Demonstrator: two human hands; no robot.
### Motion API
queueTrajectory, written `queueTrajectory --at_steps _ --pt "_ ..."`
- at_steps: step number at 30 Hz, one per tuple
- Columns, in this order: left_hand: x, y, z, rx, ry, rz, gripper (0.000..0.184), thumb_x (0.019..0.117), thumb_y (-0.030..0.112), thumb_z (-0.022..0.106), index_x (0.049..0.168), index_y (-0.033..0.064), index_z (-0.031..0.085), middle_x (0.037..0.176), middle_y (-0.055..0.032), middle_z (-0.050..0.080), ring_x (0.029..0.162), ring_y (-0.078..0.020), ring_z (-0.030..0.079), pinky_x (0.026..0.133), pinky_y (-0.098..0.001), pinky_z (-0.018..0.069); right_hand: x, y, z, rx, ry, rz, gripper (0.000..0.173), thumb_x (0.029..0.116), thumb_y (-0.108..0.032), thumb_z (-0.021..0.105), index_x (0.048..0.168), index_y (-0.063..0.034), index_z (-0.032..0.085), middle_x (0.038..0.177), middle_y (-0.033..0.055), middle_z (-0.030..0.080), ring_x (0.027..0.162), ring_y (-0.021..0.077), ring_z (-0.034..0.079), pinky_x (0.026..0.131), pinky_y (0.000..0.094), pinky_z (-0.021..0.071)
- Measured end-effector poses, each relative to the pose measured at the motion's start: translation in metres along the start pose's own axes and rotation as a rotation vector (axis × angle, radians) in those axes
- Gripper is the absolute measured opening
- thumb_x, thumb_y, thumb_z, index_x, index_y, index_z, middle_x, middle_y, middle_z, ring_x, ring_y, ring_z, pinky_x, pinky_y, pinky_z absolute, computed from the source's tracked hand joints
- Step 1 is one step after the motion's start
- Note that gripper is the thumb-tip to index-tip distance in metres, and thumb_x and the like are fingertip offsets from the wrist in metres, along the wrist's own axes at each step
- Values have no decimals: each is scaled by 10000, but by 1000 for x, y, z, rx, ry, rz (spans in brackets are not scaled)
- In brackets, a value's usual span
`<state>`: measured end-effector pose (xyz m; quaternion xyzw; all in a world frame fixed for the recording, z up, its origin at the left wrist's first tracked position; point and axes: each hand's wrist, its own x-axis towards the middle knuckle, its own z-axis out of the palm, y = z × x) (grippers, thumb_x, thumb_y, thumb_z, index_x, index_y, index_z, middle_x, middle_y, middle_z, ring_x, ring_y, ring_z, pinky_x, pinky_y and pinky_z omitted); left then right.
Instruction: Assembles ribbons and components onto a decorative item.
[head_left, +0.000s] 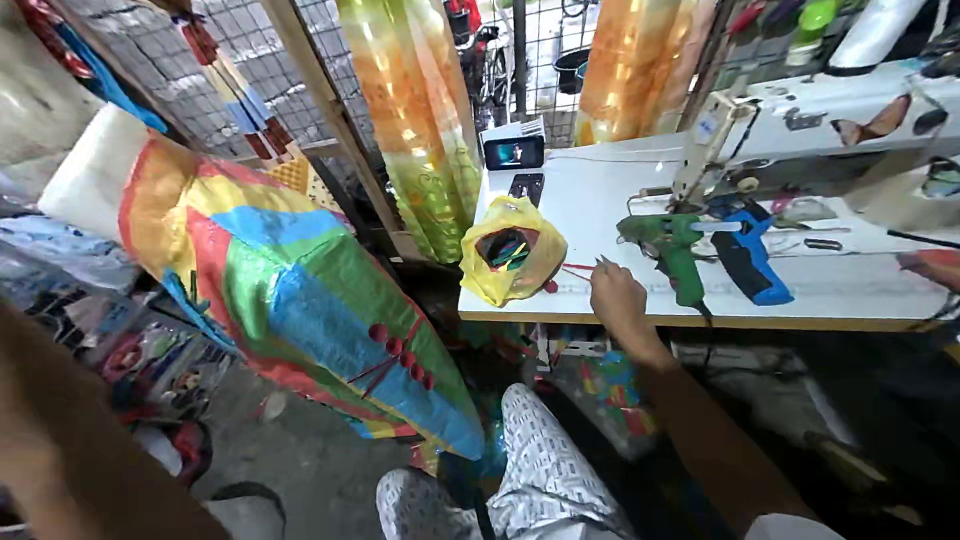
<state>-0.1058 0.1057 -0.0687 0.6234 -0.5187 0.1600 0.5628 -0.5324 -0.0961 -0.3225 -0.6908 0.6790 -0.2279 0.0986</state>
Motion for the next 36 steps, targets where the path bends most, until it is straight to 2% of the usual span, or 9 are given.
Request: queueTrajectory --at_steps 3,8,11,15,19,24,29,33,36 --pt "-108 40 39 -240 -133 303 119 1035 206 603 1088 150 694 1067 75 700 1020 -19 651 901 -230 544 -35 -6 -31 121 -75 -33 260 1063 -88 482 1196 92 615 1120 335 650 1066 529 638 877 685 494" --pt "-225 76 149 -133 -953 355 447 1017 363 607 1344 64 668 1384 -185 628 1236 -342 635 991 -536 521 -114 -21 -60 372 -139 -657 222 1009 -112 561 1057 18 734 1036 171 744 986 320 723 906 449 573" --pt "-250 69 170 -335 -1127 142 294 1049 214 553 1132 21 759 951 -92 762 836 -194 729 798 -402 591 -128 -20 -72 485 -290 -656 209 1004 -128 574 1049 -15 744 1022 135 748 930 224 719 866 353 565" --pt "-263 68 172 -698 -1129 -388 202 1030 131 591 1034 1 746 781 46 727 654 29 625 630 -148 524 -126 10 -64 692 -113 -398 259 1020 -189 571 1091 5 728 974 78 748 865 101 707 799 289 590" --pt "-260 68 167 -784 -966 -677 136 1028 60 564 1029 -10 680 799 -17 754 684 -64 711 611 -208 575 -66 69 -57 597 462 -6 580 969 -305 698 1383 61 524 1277 273 611 1121 364 622 934 513 521" --pt "-264 70 165 -807 -939 -917 132 1012 6 568 1119 -29 638 871 -45 736 741 -106 722 666 -248 607 7 87 -61 451 187 172 734 921 -451 749 1390 58 504 1242 360 594 1128 554 578 937 738 424" --pt "-283 63 157 -896 -899 -1150 273 944 -92 629 1215 -59 619 988 -82 736 905 -143 731 853 -295 610 21 88 -54 540 171 207 656 916 -430 758 1307 65 579 1184 298 645 1073 406 647 969 608 486" --pt "-283 55 146 -819 -719 -1187 142 952 -57 645 1094 -54 661 940 -77 727 844 -133 729 813 -284 619 -39 68 -71 798 267 42 490 1000 -301 643 1282 81 522 1039 48 703 850 58 677 763 246 571" --pt "-276 49 142 -680 -689 -1070 152 977 26 650 1112 -38 677 913 -60 713 760 -111 708 704 -263 615 -95 53 -76 1061 78 -181 439 972 -313 662 1249 -2 521 1000 -50 744 910 76 728 845 275 617"
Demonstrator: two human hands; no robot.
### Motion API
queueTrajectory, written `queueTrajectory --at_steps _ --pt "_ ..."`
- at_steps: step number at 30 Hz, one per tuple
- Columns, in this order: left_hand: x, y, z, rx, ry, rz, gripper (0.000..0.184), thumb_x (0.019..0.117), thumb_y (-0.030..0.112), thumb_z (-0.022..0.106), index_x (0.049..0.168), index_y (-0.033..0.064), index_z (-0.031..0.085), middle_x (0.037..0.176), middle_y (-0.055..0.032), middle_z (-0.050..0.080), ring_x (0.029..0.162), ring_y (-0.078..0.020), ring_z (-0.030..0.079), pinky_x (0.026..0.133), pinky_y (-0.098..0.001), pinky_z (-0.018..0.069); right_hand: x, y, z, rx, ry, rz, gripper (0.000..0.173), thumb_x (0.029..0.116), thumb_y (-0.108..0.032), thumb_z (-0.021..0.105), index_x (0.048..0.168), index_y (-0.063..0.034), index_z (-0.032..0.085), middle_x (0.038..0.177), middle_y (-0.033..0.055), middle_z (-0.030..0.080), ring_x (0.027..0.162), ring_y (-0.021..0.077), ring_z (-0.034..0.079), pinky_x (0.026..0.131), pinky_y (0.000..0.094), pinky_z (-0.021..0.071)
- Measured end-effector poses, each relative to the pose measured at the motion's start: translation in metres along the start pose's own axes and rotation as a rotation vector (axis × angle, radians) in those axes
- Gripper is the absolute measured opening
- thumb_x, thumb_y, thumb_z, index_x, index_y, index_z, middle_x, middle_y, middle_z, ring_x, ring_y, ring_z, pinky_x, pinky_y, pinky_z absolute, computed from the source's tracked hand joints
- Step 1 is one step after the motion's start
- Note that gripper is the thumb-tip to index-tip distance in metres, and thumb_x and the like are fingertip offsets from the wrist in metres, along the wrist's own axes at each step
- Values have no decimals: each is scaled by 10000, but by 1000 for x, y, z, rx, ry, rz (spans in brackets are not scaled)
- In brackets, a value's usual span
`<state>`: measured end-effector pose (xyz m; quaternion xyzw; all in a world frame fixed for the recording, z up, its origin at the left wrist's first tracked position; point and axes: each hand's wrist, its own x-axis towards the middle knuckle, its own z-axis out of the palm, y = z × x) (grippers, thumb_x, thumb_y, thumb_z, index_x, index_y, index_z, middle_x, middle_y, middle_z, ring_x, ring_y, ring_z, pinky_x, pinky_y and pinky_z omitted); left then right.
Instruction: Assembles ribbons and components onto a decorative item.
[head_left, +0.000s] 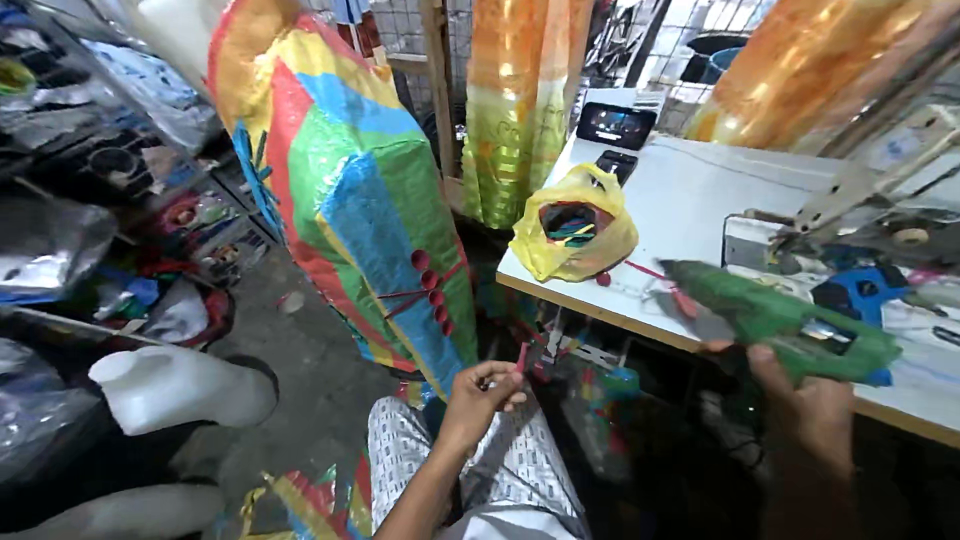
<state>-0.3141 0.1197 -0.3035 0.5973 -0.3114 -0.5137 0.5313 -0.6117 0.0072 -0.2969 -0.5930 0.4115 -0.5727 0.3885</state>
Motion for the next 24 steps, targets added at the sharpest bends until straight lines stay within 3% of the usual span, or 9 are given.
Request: queueTrajectory --at_steps 1,2,4,5,7,12,24 --pt "2 2 0 23 14 35 159 979 35 651 1116 -35 690 895 -54 720 738 -101 704 670 -249 606 -15 -2 2 35 -64 -11 444 964 -347 696 1257 -40 563 1024 -54 755 948 94 731 881 303 616" --pt "3 4 1 32 29 66 164 974 30 653 1117 -36 700 884 -46 723 721 -86 695 651 -232 594 -29 -5 6 16 -85 9 456 950 -364 717 1267 -66 580 1043 -80 749 965 54 719 887 271 608" --pt "4 10 6 26 55 104 175 967 7 655 1124 -50 706 896 -49 733 734 -73 697 696 -227 603 -53 -18 15 -126 -73 79 518 929 -333 722 1253 32 545 1040 -128 692 946 -102 645 843 137 561" --pt "4 12 7 32 59 114 187 962 -4 655 1134 -57 706 918 -56 744 758 -76 709 735 -234 611 -60 -23 19 -157 -81 109 528 915 -310 727 1231 72 548 1027 -115 683 926 -126 626 829 112 545" --pt "2 16 9 63 57 124 196 953 -21 661 1139 -62 708 953 -67 755 799 -82 725 785 -237 618 -68 -22 23 -156 -126 116 503 905 -356 741 1195 29 602 1011 -117 719 924 -105 654 840 131 566" --pt "1 19 10 109 55 147 163 930 -21 697 1086 -42 738 918 -60 761 778 -81 728 770 -229 622 -69 -7 28 -138 -191 29 475 923 -457 707 1173 -56 656 991 -132 724 914 -86 664 830 156 581" --pt "0 20 5 133 32 168 160 916 -7 714 1068 -25 759 870 -52 768 759 -84 728 753 -236 619 -61 -4 35 -201 -245 -10 535 910 -431 726 1171 27 636 1004 -61 726 919 -97 656 838 145 574"
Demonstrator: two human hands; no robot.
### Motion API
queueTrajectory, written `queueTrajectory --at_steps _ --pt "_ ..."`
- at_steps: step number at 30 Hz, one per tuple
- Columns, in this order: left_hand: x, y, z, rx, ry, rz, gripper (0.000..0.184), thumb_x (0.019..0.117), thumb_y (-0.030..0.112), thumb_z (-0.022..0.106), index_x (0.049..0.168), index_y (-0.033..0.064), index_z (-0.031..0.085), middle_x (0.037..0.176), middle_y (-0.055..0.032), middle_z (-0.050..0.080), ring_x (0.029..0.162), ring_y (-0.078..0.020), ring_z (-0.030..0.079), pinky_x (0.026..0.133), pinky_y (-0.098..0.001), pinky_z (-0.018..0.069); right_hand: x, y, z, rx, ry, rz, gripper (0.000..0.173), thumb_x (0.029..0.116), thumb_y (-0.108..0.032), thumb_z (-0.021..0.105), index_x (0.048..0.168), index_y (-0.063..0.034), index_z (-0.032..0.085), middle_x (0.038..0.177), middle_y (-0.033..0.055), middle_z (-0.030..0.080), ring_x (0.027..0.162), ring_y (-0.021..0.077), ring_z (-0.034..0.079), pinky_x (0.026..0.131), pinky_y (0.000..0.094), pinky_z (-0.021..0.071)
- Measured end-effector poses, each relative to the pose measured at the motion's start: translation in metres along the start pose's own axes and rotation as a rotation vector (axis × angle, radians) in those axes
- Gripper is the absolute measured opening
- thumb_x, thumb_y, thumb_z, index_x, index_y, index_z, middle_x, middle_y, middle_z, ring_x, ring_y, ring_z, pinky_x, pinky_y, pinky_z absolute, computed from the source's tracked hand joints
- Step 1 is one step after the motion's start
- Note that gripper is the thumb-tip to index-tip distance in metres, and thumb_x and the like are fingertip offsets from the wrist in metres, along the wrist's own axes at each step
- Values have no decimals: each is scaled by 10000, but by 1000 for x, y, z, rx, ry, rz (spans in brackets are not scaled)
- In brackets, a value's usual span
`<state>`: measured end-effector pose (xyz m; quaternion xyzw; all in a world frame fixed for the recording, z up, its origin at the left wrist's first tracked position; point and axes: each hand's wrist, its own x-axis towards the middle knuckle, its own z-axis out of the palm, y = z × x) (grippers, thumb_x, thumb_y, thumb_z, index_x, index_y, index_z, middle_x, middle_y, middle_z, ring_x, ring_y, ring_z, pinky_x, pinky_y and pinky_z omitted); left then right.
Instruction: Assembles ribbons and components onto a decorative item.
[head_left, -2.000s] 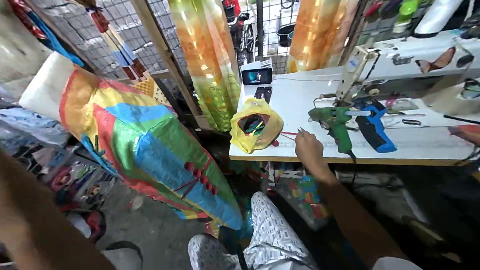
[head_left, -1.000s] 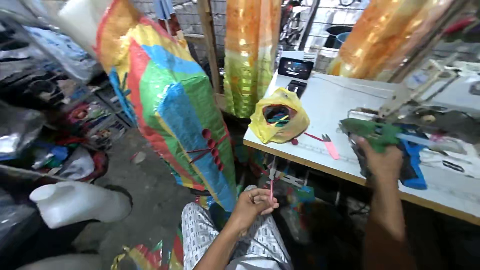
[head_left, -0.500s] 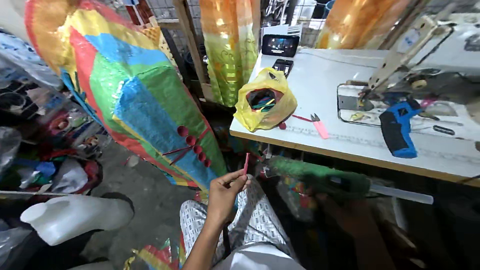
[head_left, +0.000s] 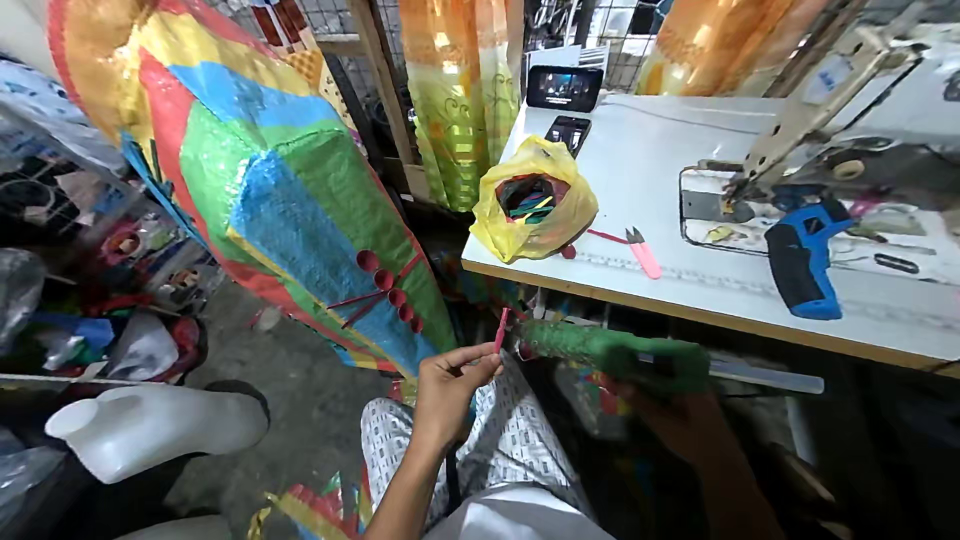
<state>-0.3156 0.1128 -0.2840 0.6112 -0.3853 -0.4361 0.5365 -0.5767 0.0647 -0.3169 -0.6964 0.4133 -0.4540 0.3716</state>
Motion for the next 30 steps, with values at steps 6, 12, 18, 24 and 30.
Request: queueTrajectory --at_steps 6,12,18,24,30 --pt "0 3 0 -27 10 -15 161 909 -25 717 1065 -32 757 860 -57 772 760 -88 737 755 -233 623 -3 -3 -1 -61 -53 -46 508 910 -430 716 1165 6 661 1025 -45 726 934 -116 635 853 125 548" --pt "0 0 -2 -49 -12 0 197 903 -47 705 1096 -46 746 877 -72 773 772 -103 739 777 -250 623 -3 -3 -1 -54 -65 -28 535 895 -438 728 1182 6 651 1039 -54 722 953 -117 633 863 123 548" --pt "0 3 -1 -75 21 -47 203 879 -77 713 1081 -61 711 870 -79 766 769 -115 742 768 -261 629 -2 -1 -2 -42 -112 -60 527 908 -455 720 1202 -23 649 1053 -44 720 959 -97 638 870 138 552" --pt "1 3 -1 -78 13 -54 227 869 -84 714 1095 -67 701 882 -89 769 785 -126 745 776 -267 628 3 -1 -1 -59 -55 -54 519 913 -449 711 1176 -5 655 1038 -42 722 950 -98 639 860 139 556" --pt "1 3 0 -90 10 -65 225 864 -88 709 1088 -70 701 879 -96 769 782 -137 750 776 -272 631 7 0 0 -81 -7 -64 545 913 -474 704 1163 7 652 1014 -45 722 938 -104 636 853 142 556"
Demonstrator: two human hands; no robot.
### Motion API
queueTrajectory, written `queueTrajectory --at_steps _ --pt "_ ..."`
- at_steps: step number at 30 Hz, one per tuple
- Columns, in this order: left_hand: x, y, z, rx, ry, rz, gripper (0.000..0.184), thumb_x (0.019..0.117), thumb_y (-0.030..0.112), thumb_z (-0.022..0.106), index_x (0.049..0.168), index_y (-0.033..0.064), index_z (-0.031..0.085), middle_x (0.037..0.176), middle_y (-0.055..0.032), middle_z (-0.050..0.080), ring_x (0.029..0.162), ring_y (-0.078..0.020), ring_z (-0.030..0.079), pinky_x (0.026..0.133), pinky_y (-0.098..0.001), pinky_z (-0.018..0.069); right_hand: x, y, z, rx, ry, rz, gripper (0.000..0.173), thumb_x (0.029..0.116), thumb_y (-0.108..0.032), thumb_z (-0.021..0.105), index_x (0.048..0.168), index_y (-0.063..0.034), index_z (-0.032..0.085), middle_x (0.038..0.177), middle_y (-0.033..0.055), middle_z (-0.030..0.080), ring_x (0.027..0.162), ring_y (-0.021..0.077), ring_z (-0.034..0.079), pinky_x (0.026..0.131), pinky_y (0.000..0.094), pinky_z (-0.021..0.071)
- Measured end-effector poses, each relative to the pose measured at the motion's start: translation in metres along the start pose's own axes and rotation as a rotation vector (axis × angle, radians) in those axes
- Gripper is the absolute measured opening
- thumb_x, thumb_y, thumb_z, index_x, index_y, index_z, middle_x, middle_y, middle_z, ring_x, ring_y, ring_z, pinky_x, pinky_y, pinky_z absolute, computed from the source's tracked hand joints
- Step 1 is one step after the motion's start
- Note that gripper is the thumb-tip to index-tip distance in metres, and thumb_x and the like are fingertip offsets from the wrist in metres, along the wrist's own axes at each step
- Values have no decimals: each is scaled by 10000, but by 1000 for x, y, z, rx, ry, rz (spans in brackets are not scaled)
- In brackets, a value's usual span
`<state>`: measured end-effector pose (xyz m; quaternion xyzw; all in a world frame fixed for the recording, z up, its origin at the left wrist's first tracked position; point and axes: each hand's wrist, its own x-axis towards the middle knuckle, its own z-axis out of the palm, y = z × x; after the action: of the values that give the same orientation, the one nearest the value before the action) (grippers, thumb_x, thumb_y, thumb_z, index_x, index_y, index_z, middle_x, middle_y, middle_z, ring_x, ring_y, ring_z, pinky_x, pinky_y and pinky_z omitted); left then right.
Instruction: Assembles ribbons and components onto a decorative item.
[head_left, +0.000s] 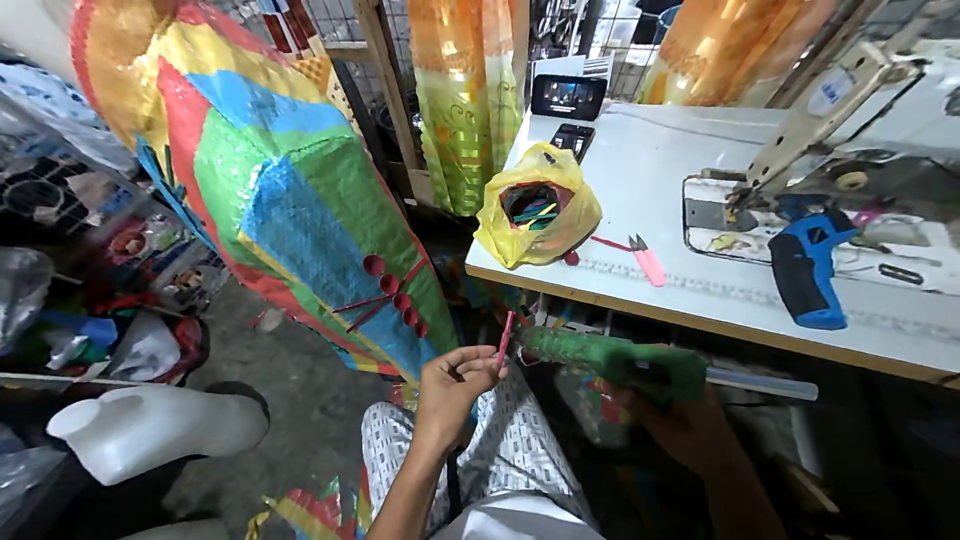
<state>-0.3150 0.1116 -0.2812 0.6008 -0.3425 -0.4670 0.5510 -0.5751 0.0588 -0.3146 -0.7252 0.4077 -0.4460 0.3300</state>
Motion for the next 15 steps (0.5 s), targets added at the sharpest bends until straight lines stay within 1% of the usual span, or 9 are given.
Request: queueTrajectory --at_steps 3,7,12,14,15 --pt "0 0 0 -3 -2 -4 218 866 -91 708 1083 -74 701 872 -98 768 776 -137 749 774 -271 630 1 1 0 -10 20 3 567 922 -486 694 1171 21 651 1026 -19 722 945 -86 642 863 159 559" --pt "1 0 0 3 -7 -8 213 865 -91 714 1077 -69 703 865 -99 767 772 -136 748 769 -270 630 4 2 -1 -3 33 2 553 926 -485 689 1158 15 651 1015 -39 720 929 -101 639 848 148 561" --pt "2 0 0 14 -24 -24 207 869 -85 712 1075 -65 703 869 -90 768 772 -126 746 764 -265 627 7 -1 -2 -9 43 -7 555 927 -476 688 1146 32 652 999 -40 719 917 -120 629 839 125 549" --pt "2 0 0 2 -31 -26 203 868 -94 709 1068 -65 704 865 -90 768 768 -125 744 764 -263 625 8 0 -2 -23 51 10 551 920 -466 697 1154 31 649 1011 -24 717 926 -108 632 847 131 550" --pt "2 0 0 -6 -33 -29 200 869 -102 703 1066 -66 704 863 -93 768 768 -129 746 766 -264 626 9 0 -3 -54 67 22 557 914 -454 703 1167 39 646 1031 10 715 942 -76 638 865 153 548"
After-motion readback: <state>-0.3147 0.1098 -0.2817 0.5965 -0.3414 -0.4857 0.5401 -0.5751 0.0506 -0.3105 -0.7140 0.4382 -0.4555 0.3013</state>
